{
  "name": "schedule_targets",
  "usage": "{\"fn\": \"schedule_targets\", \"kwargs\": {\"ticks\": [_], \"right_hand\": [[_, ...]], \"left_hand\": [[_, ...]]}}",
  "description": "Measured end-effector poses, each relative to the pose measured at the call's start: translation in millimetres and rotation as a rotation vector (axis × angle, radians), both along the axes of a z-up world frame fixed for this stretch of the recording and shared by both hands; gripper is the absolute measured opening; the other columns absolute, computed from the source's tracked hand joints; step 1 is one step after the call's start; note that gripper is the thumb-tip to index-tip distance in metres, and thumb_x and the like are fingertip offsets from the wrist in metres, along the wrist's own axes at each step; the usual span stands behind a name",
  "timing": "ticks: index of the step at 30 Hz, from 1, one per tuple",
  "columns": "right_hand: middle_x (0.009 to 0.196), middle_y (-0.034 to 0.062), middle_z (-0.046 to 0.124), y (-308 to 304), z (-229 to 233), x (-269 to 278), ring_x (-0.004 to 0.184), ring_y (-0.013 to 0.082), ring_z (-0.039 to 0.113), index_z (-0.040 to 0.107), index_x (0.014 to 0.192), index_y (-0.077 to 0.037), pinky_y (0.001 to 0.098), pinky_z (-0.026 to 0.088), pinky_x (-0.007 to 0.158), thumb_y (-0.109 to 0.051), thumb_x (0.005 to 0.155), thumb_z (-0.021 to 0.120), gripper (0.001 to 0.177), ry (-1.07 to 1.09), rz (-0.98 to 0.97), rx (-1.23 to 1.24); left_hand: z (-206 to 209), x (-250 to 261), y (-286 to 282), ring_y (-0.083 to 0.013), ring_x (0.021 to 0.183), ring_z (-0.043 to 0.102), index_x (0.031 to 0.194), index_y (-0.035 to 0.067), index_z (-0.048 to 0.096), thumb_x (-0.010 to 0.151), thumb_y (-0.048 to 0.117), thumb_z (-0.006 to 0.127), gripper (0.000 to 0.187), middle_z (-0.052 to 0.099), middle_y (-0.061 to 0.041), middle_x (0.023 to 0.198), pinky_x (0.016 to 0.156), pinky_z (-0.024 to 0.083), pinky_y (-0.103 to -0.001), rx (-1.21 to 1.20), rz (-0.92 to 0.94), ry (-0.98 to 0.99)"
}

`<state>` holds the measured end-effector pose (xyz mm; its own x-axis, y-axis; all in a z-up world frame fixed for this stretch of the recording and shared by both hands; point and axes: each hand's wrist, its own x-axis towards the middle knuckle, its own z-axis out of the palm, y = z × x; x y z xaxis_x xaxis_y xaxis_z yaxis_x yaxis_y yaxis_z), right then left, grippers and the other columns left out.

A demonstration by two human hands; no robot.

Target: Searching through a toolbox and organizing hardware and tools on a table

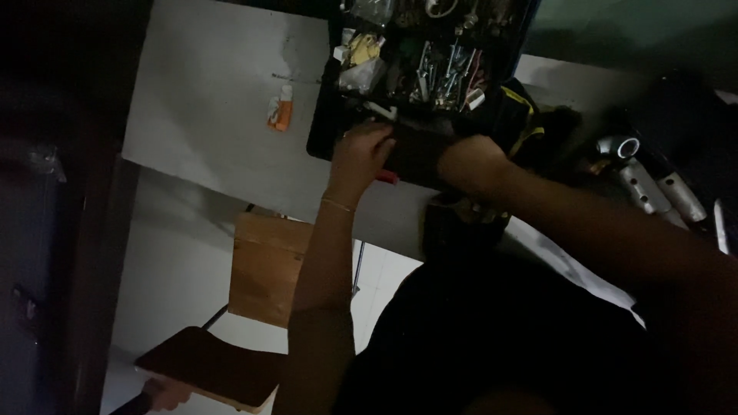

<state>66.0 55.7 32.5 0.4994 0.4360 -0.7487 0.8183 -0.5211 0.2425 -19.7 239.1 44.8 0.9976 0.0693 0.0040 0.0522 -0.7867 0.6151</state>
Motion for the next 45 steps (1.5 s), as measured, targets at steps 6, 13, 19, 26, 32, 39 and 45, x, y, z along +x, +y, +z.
{"fn": "schedule_targets", "kwargs": {"ticks": [6, 13, 19, 26, 32, 39, 45], "right_hand": [[0.053, 0.0001, 0.059, -21.0, -1.2, 16.1, 0.050, 0.0168, 0.059, 0.065, 0.061, -0.017, 0.0345, 0.046, 0.039, -0.022, 0.089, 0.071, 0.029, -0.058, 0.371, 0.538], [0.088, 0.0278, 0.075, -46.8, 75.7, 36.1, 0.085, 0.0483, 0.072, 0.078, 0.101, 0.006, 0.0582, 0.056, 0.067, -0.005, 0.091, 0.068, 0.018, 0.141, -0.067, 1.109], [0.108, 0.0052, 0.077, -118.8, 82.5, 68.0, 0.096, 0.0200, 0.070, 0.080, 0.112, -0.015, 0.0354, 0.050, 0.081, -0.003, 0.089, 0.075, 0.026, 0.231, -0.318, 1.229], [0.116, 0.0067, 0.077, -163.3, 89.5, 29.5, 0.101, 0.0193, 0.073, 0.076, 0.119, -0.010, 0.0336, 0.055, 0.081, -0.001, 0.087, 0.076, 0.033, 0.364, -0.598, 1.179], [0.120, 0.0041, 0.077, -177.0, 97.6, 8.9, 0.111, 0.0184, 0.071, 0.077, 0.117, -0.012, 0.0335, 0.053, 0.094, 0.003, 0.087, 0.073, 0.034, 0.472, -0.789, 1.193], [0.110, 0.0109, 0.078, -177.2, 62.7, 0.6, 0.104, 0.0276, 0.072, 0.076, 0.116, -0.011, 0.0409, 0.052, 0.091, 0.000, 0.088, 0.070, 0.031, 0.411, -0.643, 1.302], [0.112, 0.0201, 0.075, -138.6, 20.6, 11.0, 0.106, 0.0429, 0.070, 0.074, 0.124, -0.010, 0.0516, 0.054, 0.091, -0.001, 0.089, 0.071, 0.036, 0.324, -0.524, 1.355]], "left_hand": [[-26.9, -19.9, 10.8, -0.0360, 0.115, 0.068, 0.124, 0.003, 0.073, 0.103, 0.012, 0.068, 0.024, 0.072, -0.021, 0.120, 0.106, 0.051, -0.049, -0.007, 0.158, -0.158], [-53.0, -16.0, -35.7, -0.0396, 0.113, 0.068, 0.121, 0.001, 0.072, 0.105, 0.012, 0.063, 0.021, 0.073, -0.023, 0.117, 0.105, 0.049, -0.050, -0.106, 0.062, -0.299], [-65.9, 12.0, -81.0, -0.0148, 0.076, 0.060, 0.070, 0.019, 0.053, 0.103, 0.032, 0.052, 0.035, 0.062, 0.002, 0.078, 0.072, 0.042, -0.031, -0.272, 0.057, 0.200], [-89.7, 16.5, -84.6, -0.0194, 0.067, 0.064, 0.085, 0.012, 0.064, 0.104, 0.031, 0.050, 0.030, 0.065, -0.001, 0.079, 0.056, 0.045, -0.038, 0.002, -0.146, 0.230], [-41.2, 31.0, -92.2, -0.0390, 0.085, 0.066, 0.110, 0.011, 0.056, 0.092, 0.007, 0.068, 0.021, 0.059, -0.015, 0.109, 0.062, 0.049, -0.051, 0.073, 0.099, 0.021], [-65.8, 39.9, -87.7, -0.0354, 0.080, 0.058, 0.085, 0.011, 0.063, 0.081, 0.007, 0.068, 0.008, 0.052, -0.012, 0.100, 0.059, 0.043, -0.046, 0.160, 0.036, 0.000], [-52.3, 36.8, -75.6, -0.0289, 0.112, 0.066, 0.108, 0.014, 0.062, 0.103, 0.025, 0.062, 0.012, 0.070, -0.014, 0.115, 0.089, 0.058, -0.039, -0.309, 0.178, 0.244]]}}
